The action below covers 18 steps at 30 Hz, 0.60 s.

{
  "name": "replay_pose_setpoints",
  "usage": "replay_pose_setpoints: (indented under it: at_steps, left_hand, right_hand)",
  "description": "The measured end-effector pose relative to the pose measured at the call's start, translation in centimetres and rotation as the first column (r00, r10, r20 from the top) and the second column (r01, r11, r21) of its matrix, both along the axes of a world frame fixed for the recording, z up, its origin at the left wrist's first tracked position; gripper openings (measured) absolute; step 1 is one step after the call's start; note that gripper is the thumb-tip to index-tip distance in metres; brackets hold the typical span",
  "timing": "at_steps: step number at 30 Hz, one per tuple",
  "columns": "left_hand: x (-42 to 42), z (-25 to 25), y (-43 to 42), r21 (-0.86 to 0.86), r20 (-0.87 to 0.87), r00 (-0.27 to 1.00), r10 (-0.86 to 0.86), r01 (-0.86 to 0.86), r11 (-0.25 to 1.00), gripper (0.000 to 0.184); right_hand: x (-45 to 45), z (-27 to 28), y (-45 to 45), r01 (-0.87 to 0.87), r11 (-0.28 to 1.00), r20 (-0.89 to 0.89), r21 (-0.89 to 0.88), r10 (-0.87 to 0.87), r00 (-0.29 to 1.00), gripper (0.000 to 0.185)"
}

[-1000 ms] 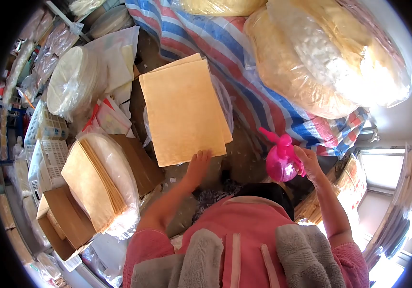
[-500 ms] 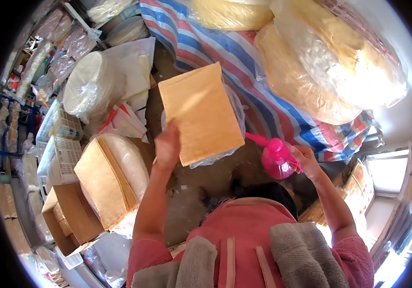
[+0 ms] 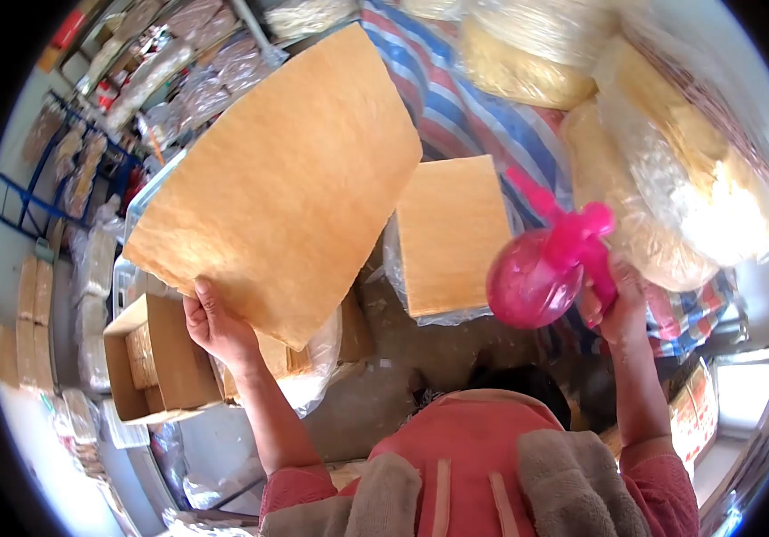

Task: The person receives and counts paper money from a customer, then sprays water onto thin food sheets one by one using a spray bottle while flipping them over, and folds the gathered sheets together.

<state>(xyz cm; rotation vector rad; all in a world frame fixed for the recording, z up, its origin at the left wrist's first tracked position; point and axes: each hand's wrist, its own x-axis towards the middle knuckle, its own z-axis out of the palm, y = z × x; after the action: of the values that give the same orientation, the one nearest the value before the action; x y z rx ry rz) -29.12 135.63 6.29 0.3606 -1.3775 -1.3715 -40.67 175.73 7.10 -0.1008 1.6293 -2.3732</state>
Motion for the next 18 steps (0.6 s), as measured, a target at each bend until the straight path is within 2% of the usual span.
replay_pose_setpoints:
  at_steps: [2, 3, 5, 6, 9, 10, 13, 14, 15, 17, 18]
  left_hand:
    - [1.7, 0.1, -1.5, 0.04, -0.048, 0.997, 0.057, -0.055, 0.998, 0.014]
    - [2.1, 0.5, -1.8, 0.081, -0.055, 0.994, 0.096, -0.091, 0.993, 0.013]
    - [3.8, -0.7, -3.7, 0.024, -0.033, 0.996, 0.081, -0.081, 0.996, 0.015]
    - [4.2, -1.3, -4.2, 0.014, -0.036, 0.994, 0.105, -0.105, 0.994, 0.02]
    - [6.4, -4.4, -6.7, -0.042, 0.035, 0.993, 0.117, -0.115, 0.992, 0.025]
    - [7.4, -5.3, -7.4, -0.031, 0.058, 0.991, 0.123, -0.121, 0.992, 0.026]
    - [10.8, -8.0, -9.9, 0.083, 0.074, 0.968, 0.24, -0.246, 0.966, 0.022]
    - [12.7, -10.8, -12.1, 0.126, 0.065, 0.959, 0.275, -0.281, 0.951, 0.017]
    - [14.4, -12.9, -13.7, 0.232, 0.077, 0.934, 0.35, -0.358, 0.904, 0.017]
    - [16.7, -16.8, -16.1, 0.44, 0.109, 0.879, 0.464, -0.462, 0.77, 0.019]
    - [18.0, -19.4, -17.3, 0.474, 0.194, 0.857, 0.477, -0.508, 0.72, 0.02]
  right_hand:
    - [0.6, -0.7, -2.3, -0.108, 0.976, 0.039, 0.187, 0.103, 0.994, 0.029]
    - [0.7, -1.0, -3.1, -0.242, 0.905, -0.01, 0.351, 0.262, 0.965, 0.027]
    - [1.9, -0.1, -6.0, -0.359, 0.787, -0.074, 0.502, 0.453, 0.889, 0.026]
    - [2.2, 0.1, -7.0, -0.432, 0.751, -0.052, 0.499, 0.524, 0.85, 0.025]
    - [2.7, -0.2, -10.1, -0.505, 0.84, -0.024, 0.2, 0.519, 0.854, 0.025]
    - [3.4, 0.5, -11.6, -0.434, 0.885, 0.003, 0.172, 0.44, 0.898, 0.035]
    - [4.5, 0.0, -14.0, -0.303, 0.952, 0.177, -0.028, 0.303, 0.936, 0.045]
    - [4.8, 0.1, -14.3, -0.334, 0.942, 0.184, -0.045, 0.336, 0.924, 0.05]
    - [4.9, -0.3, -14.2, -0.388, 0.921, 0.097, -0.039, 0.39, 0.916, 0.052]
    - [5.6, -0.5, -14.6, -0.362, 0.93, 0.015, 0.061, 0.362, 0.932, 0.053]
    - [5.8, -0.6, -14.7, -0.357, 0.921, -0.021, 0.154, 0.365, 0.931, 0.052]
